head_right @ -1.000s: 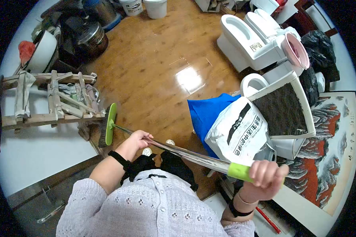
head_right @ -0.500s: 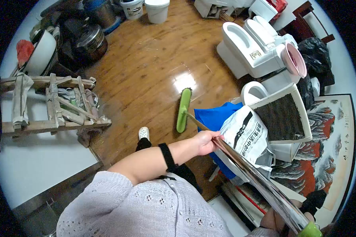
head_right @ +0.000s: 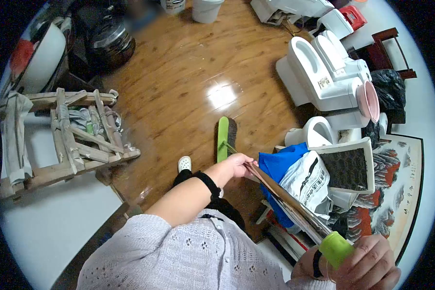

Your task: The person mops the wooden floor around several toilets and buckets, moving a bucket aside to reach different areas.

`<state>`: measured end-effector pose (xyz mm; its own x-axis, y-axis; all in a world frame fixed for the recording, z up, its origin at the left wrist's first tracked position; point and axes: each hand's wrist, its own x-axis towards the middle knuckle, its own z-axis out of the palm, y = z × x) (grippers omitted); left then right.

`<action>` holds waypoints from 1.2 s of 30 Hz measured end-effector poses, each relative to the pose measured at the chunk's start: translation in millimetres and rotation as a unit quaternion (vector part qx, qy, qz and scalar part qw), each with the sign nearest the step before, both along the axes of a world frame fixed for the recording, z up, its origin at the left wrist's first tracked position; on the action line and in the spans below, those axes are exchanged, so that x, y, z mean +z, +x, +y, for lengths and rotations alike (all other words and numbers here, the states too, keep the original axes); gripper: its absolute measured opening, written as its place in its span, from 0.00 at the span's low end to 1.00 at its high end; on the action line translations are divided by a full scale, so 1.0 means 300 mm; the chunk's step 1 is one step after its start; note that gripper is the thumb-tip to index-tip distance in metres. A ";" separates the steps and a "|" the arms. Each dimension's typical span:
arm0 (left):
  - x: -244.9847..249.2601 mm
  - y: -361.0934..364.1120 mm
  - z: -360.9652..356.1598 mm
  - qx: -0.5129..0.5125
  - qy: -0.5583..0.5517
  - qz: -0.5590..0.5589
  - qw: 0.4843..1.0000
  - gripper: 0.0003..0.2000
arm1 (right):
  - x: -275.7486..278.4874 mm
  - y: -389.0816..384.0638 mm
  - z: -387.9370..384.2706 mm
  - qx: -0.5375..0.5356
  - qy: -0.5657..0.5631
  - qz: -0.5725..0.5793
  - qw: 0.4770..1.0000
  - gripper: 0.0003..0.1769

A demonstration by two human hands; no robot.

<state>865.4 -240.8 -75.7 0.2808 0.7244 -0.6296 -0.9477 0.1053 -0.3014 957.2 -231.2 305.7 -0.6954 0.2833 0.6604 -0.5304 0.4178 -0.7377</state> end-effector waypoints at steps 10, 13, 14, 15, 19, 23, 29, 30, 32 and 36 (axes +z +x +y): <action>0.070 -0.338 -0.453 0.194 -0.131 0.056 0.971 0.05 | -0.034 -0.255 -0.057 0.213 -0.132 0.042 0.967 0.12; 0.087 -0.376 -0.555 0.187 -0.162 0.110 0.963 0.05 | -0.090 -0.271 -0.070 0.211 -0.186 0.069 0.957 0.13; 0.085 -0.380 -0.559 0.188 -0.182 0.118 0.958 0.04 | -0.109 -0.255 -0.047 0.216 -0.206 0.066 0.952 0.14; 0.071 -0.387 -0.562 0.191 -0.195 0.112 0.955 0.03 | -0.125 -0.233 -0.020 0.207 -0.212 0.062 0.953 0.14; 0.083 -0.327 -0.447 0.189 -0.272 0.092 0.939 0.04 | -0.142 -0.070 0.137 0.148 -0.261 0.062 0.952 0.14; 0.228 -0.205 -0.207 0.170 -0.268 0.072 0.946 0.03 | -0.070 0.123 0.323 0.113 -0.281 0.137 0.943 0.12; 0.336 0.016 0.195 0.099 -0.168 0.082 0.977 0.06 | 0.099 0.356 0.555 0.314 -0.152 0.143 0.926 0.11; 0.350 0.048 0.256 0.092 -0.149 0.073 0.982 0.07 | 0.119 0.349 0.575 0.391 -0.125 0.162 0.897 0.10; 0.320 0.116 0.375 0.051 -0.074 0.075 0.993 0.08 | 0.113 0.541 0.694 0.569 -0.044 0.158 0.806 0.05; 0.287 0.185 0.581 0.021 -0.077 0.042 0.996 0.05 | 0.133 0.353 0.715 0.584 0.108 0.009 0.805 0.12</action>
<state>921.0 -66.4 10.3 0.1932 0.6276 -0.7542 -0.9730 0.0238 -0.2295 1063.0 -16.7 345.8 -0.3944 -0.6789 0.6193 -0.6639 -0.2555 -0.7029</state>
